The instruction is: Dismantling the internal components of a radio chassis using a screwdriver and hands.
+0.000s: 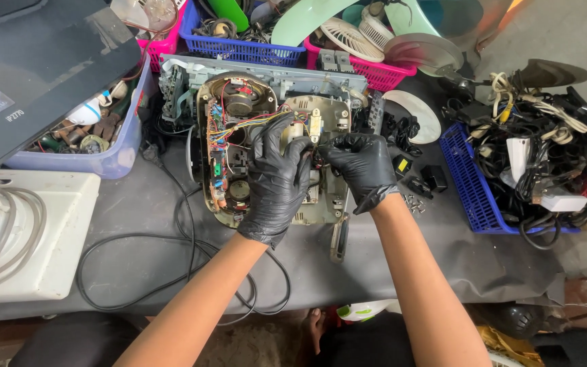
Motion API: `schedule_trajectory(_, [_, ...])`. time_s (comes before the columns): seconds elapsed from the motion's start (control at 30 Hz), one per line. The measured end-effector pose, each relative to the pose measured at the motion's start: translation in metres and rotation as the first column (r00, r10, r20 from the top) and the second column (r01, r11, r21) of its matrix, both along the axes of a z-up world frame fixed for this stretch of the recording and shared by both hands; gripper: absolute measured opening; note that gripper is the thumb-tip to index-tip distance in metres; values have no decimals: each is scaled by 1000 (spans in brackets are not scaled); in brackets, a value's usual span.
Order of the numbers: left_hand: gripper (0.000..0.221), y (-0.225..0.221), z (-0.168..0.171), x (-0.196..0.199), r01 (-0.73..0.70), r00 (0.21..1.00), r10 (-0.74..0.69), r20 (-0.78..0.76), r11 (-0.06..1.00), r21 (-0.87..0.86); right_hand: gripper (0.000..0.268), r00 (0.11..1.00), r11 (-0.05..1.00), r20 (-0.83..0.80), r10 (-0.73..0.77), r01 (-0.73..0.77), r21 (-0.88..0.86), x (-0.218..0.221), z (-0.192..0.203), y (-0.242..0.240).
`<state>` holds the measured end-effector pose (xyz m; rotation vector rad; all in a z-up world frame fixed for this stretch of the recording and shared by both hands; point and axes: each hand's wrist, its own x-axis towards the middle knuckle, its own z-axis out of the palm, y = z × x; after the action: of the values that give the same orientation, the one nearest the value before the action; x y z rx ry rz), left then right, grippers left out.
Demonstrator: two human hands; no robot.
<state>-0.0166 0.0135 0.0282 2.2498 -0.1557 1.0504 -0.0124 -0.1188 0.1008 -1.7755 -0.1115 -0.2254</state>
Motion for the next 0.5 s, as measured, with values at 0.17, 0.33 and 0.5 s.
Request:
schedule_trajectory(0.17, [19, 7, 1, -2, 28, 987, -35, 154, 999, 44, 14, 997, 999, 71, 22, -25, 44, 9, -17, -13])
schedule_trajectory(0.33, [26, 2, 2, -5, 28, 983, -31, 180, 999, 21, 12, 991, 996, 130, 5, -16, 90, 11, -18, -20])
schedule_trajectory(0.5, [26, 0, 23, -20, 87, 968, -95, 231, 995, 42, 8, 995, 997, 93, -40, 34, 67, -5, -9, -33])
